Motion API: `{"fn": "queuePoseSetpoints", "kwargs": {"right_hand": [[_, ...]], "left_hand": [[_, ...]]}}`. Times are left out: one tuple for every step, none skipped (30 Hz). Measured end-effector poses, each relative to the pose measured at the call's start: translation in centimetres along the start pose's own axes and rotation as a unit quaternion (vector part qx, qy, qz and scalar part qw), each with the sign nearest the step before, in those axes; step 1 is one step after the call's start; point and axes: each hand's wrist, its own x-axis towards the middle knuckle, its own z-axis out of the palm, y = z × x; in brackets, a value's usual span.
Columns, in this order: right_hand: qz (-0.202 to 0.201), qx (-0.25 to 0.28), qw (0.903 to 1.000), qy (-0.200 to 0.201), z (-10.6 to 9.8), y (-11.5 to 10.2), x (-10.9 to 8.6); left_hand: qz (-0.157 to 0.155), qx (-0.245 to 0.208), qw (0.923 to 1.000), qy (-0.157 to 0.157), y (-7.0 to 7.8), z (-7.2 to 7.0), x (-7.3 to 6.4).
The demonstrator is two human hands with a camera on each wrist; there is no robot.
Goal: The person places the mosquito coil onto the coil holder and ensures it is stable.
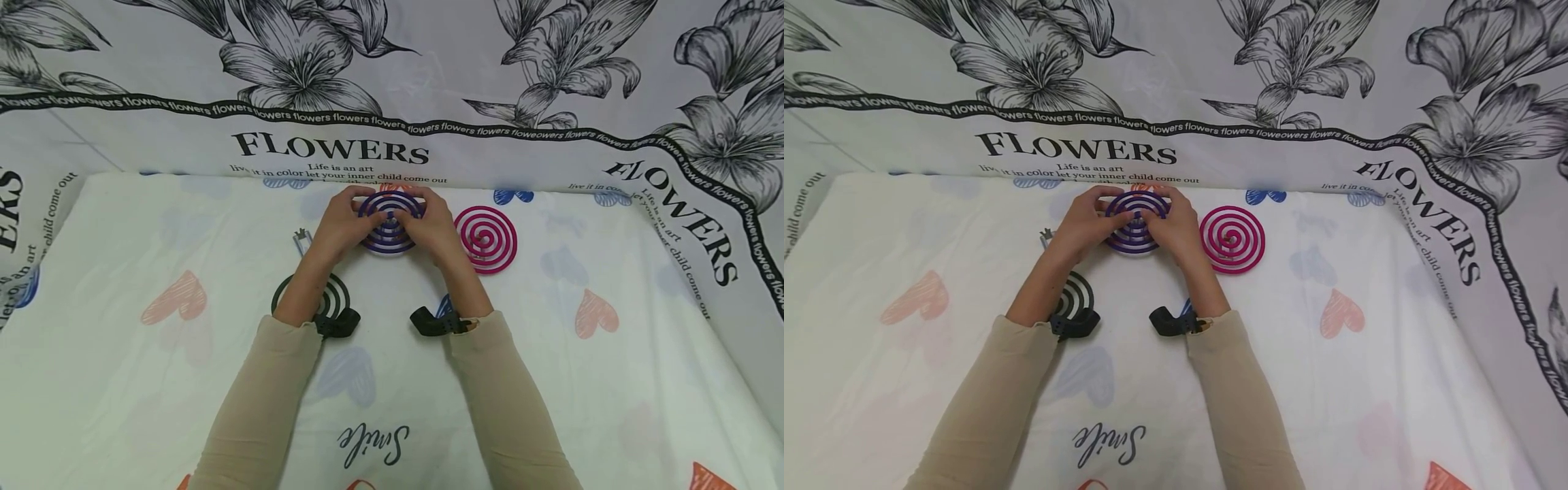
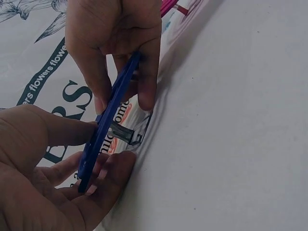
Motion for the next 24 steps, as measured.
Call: {"fn": "queuePoseSetpoints", "kwargs": {"right_hand": [[0.001,0.001,1.0,-0.001,0.02,-0.01,-0.01],[0.001,0.001,1.0,-0.002,0.04,-0.01,-0.02],[0.0,0.003,1.0,-0.002,0.07,0.0,-0.04],[-0.001,0.005,1.0,-0.003,0.09,0.02,-0.06],[-0.003,0.005,1.0,-0.004,0.11,0.02,-0.1],[-0.005,0.006,1.0,-0.004,0.13,0.02,-0.13],[-0.008,0.007,0.9999,-0.004,0.14,0.03,-0.15],[-0.01,0.007,0.9999,-0.004,0.15,0.04,-0.16],[-0.013,0.007,0.9999,-0.004,0.15,0.04,-0.17],[-0.014,0.007,0.9999,-0.005,0.15,0.05,-0.17],[-0.016,0.007,0.9998,-0.005,0.16,0.05,-0.17],[-0.017,0.008,0.9998,-0.006,0.15,0.04,-0.18],[-0.017,0.007,0.9998,-0.006,0.14,0.02,-0.19],[-0.016,0.004,0.9998,-0.007,0.14,0.0,-0.21],[-0.016,0.002,0.9998,-0.008,0.12,-0.02,-0.23],[-0.017,0.0,0.9998,-0.008,0.11,-0.04,-0.25],[-0.018,-0.003,0.9998,-0.008,0.07,-0.07,-0.28],[-0.019,-0.006,0.9998,-0.008,0.05,-0.08,-0.3],[-0.021,-0.01,0.9997,-0.007,0.02,-0.08,-0.32],[-0.024,-0.012,0.9996,-0.007,-0.01,-0.08,-0.34],[-0.029,-0.013,0.9995,-0.006,-0.06,-0.08,-0.37],[-0.032,-0.015,0.9994,-0.005,-0.1,-0.08,-0.39],[-0.035,-0.017,0.9992,-0.005,-0.12,-0.08,-0.41],[-0.037,-0.02,0.9991,-0.004,-0.15,-0.07,-0.43]], "left_hand": [[0.001,0.004,1.0,0.0,0.06,-0.01,-0.02],[0.001,0.008,1.0,-0.001,0.12,-0.02,-0.04],[0.002,0.012,0.9999,-0.002,0.15,-0.04,-0.05],[0.002,0.015,0.9999,-0.004,0.18,-0.08,-0.07],[0.002,0.018,0.9998,-0.005,0.2,-0.12,-0.08],[0.003,0.02,0.9998,-0.007,0.2,-0.16,-0.09],[0.003,0.021,0.9998,-0.008,0.2,-0.21,-0.1],[0.004,0.02,0.9997,-0.009,0.19,-0.25,-0.11],[0.005,0.019,0.9998,-0.011,0.19,-0.29,-0.11],[0.005,0.016,0.9998,-0.012,0.19,-0.33,-0.12],[0.006,0.015,0.9998,-0.013,0.19,-0.36,-0.14],[0.007,0.012,0.9998,-0.015,0.18,-0.38,-0.14],[0.009,0.009,0.9998,-0.016,0.17,-0.39,-0.16],[0.009,0.006,0.9998,-0.017,0.18,-0.4,-0.17],[0.011,0.003,0.9998,-0.018,0.19,-0.42,-0.19],[0.011,0.002,0.9998,-0.019,0.2,-0.43,-0.2],[0.012,0.002,0.9998,-0.019,0.2,-0.44,-0.2],[0.012,0.002,0.9997,-0.019,0.17,-0.43,-0.17],[0.012,0.002,0.9998,-0.019,0.17,-0.43,-0.16],[0.012,0.004,0.9997,-0.019,0.17,-0.43,-0.15],[0.013,0.003,0.9997,-0.018,0.16,-0.44,-0.14],[0.013,0.004,0.9998,-0.018,0.16,-0.43,-0.13],[0.014,0.005,0.9997,-0.017,0.15,-0.44,-0.12],[0.015,0.005,0.9998,-0.016,0.15,-0.44,-0.13]]}}
